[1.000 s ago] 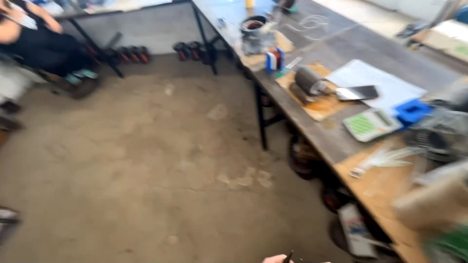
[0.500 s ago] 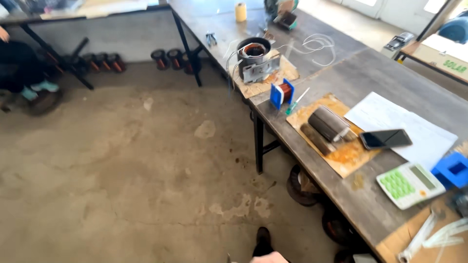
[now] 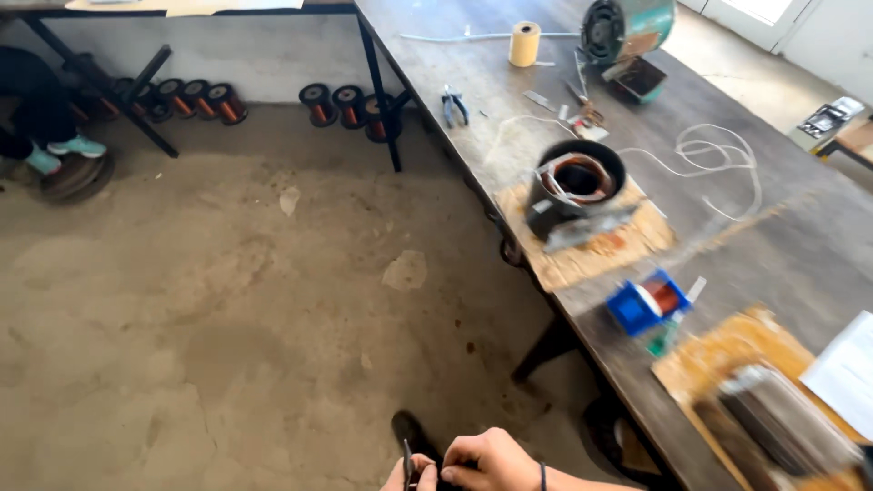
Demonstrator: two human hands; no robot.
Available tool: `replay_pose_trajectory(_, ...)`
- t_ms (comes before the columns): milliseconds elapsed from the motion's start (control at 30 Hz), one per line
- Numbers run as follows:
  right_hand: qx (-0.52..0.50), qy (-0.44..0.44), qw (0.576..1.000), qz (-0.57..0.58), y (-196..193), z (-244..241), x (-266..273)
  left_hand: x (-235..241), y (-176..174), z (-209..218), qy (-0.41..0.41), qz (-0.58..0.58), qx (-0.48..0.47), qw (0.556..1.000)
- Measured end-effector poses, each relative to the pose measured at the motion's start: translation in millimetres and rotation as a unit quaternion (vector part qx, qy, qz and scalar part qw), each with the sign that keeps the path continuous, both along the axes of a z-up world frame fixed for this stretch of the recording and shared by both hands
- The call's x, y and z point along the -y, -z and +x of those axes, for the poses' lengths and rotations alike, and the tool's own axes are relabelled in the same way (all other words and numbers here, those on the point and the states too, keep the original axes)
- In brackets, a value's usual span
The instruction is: Stripping insulation from wires and preparing them for connection to a motor stator on a workshop bench
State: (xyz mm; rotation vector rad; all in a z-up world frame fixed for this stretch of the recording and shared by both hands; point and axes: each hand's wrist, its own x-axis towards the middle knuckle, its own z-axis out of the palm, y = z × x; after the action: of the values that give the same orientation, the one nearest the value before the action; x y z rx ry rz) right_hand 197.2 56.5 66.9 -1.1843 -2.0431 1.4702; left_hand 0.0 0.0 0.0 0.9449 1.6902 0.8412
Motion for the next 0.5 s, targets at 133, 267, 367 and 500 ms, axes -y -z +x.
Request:
replay_pose_trajectory(133, 0.041, 0.069, 0.994, 0.079, 5, -37, -109, -130, -38, -27, -0.035, 0.052, -0.063, 0.996)
replay_pose_trajectory(267, 0.091, 0.131, 0.983, 0.094, -8, -60, -208, -266, -54, -69, 0.151, 0.079, -0.063, 0.983)
replay_pose_trajectory(367, 0.163, 0.146, 0.972, 0.090, -12, -63, -265, -355, -69, -75, 0.259, 0.100, -0.017, 0.961)
replay_pose_trajectory(500, 0.104, 0.237, 0.960, 0.105, -18, -40, -339, -464, -86, -46, 0.349, 0.078, 0.003, 0.934)
